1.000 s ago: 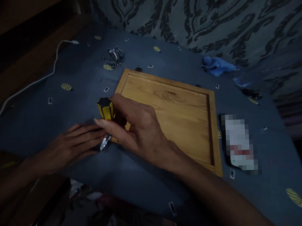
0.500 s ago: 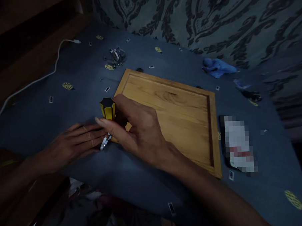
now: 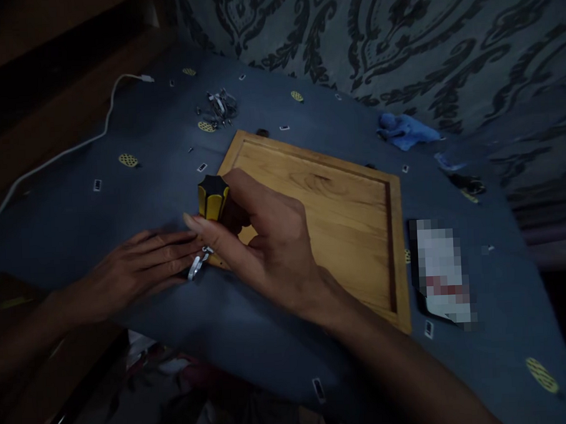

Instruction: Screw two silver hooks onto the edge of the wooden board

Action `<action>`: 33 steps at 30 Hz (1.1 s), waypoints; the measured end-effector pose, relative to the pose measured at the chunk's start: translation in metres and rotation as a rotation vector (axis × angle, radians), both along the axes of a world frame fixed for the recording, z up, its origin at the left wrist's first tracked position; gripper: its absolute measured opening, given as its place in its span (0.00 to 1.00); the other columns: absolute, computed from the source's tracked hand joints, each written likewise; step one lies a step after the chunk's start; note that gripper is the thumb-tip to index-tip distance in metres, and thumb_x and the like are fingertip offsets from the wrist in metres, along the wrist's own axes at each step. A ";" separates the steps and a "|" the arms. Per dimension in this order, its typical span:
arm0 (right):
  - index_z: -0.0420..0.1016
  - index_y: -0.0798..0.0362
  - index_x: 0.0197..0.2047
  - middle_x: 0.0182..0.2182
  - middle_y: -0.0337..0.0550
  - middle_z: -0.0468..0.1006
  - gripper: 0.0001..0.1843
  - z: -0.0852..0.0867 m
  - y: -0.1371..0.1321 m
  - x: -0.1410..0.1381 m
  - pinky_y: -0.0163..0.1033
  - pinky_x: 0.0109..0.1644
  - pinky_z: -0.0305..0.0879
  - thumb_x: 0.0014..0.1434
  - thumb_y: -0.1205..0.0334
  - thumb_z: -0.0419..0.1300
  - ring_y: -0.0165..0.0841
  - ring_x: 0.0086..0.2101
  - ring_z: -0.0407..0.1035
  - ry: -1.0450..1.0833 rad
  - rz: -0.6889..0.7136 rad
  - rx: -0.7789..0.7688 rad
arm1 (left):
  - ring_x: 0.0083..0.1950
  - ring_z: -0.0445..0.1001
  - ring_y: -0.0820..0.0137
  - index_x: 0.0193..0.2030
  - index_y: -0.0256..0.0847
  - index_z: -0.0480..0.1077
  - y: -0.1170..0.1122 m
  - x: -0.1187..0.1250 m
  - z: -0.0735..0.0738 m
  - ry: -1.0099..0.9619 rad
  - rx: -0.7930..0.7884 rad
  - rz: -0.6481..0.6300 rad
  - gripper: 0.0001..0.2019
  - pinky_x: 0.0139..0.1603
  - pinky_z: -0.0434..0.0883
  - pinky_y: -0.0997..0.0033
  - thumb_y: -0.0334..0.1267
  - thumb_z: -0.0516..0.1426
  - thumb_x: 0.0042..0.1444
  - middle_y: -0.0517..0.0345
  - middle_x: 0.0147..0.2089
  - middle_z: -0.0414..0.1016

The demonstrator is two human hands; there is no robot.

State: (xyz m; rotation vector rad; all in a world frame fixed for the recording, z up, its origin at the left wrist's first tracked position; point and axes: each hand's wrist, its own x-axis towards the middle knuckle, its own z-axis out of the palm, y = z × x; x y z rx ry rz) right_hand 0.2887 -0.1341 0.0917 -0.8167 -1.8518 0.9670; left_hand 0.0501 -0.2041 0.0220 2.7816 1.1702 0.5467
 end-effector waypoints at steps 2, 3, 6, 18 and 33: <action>0.73 0.46 0.36 0.34 0.38 0.78 0.08 0.000 0.000 0.000 0.42 0.29 0.72 0.64 0.62 0.69 0.31 0.26 0.72 0.001 0.021 -0.013 | 0.73 0.71 0.63 0.75 0.46 0.59 0.000 0.000 0.001 0.009 -0.017 -0.009 0.22 0.64 0.69 0.62 0.38 0.50 0.78 0.53 0.70 0.74; 0.73 0.46 0.37 0.34 0.38 0.78 0.08 -0.001 0.000 0.000 0.42 0.29 0.72 0.64 0.62 0.70 0.31 0.26 0.71 0.002 0.031 -0.014 | 0.73 0.71 0.63 0.76 0.47 0.58 0.001 -0.001 0.002 0.007 -0.023 -0.009 0.23 0.64 0.69 0.61 0.39 0.50 0.78 0.53 0.70 0.73; 0.74 0.46 0.38 0.32 0.37 0.78 0.09 -0.003 0.002 -0.001 0.41 0.29 0.72 0.63 0.57 0.71 0.31 0.26 0.71 -0.008 0.040 -0.001 | 0.73 0.70 0.63 0.77 0.48 0.56 0.000 -0.001 0.001 0.003 -0.019 -0.007 0.24 0.65 0.69 0.61 0.39 0.50 0.78 0.54 0.70 0.74; 0.77 0.50 0.53 0.39 0.39 0.79 0.15 0.003 0.007 0.005 0.36 0.37 0.77 0.65 0.62 0.70 0.29 0.33 0.75 -0.057 0.200 -0.031 | 0.70 0.74 0.67 0.70 0.42 0.67 -0.001 0.002 -0.001 0.016 0.124 0.028 0.19 0.65 0.67 0.65 0.39 0.46 0.80 0.54 0.62 0.82; 0.75 0.49 0.44 0.36 0.37 0.79 0.10 0.008 0.013 -0.001 0.37 0.35 0.78 0.65 0.58 0.71 0.29 0.30 0.76 0.032 0.306 -0.213 | 0.69 0.73 0.67 0.68 0.41 0.68 0.001 0.002 0.001 0.051 0.139 0.002 0.19 0.64 0.65 0.64 0.40 0.44 0.80 0.57 0.65 0.79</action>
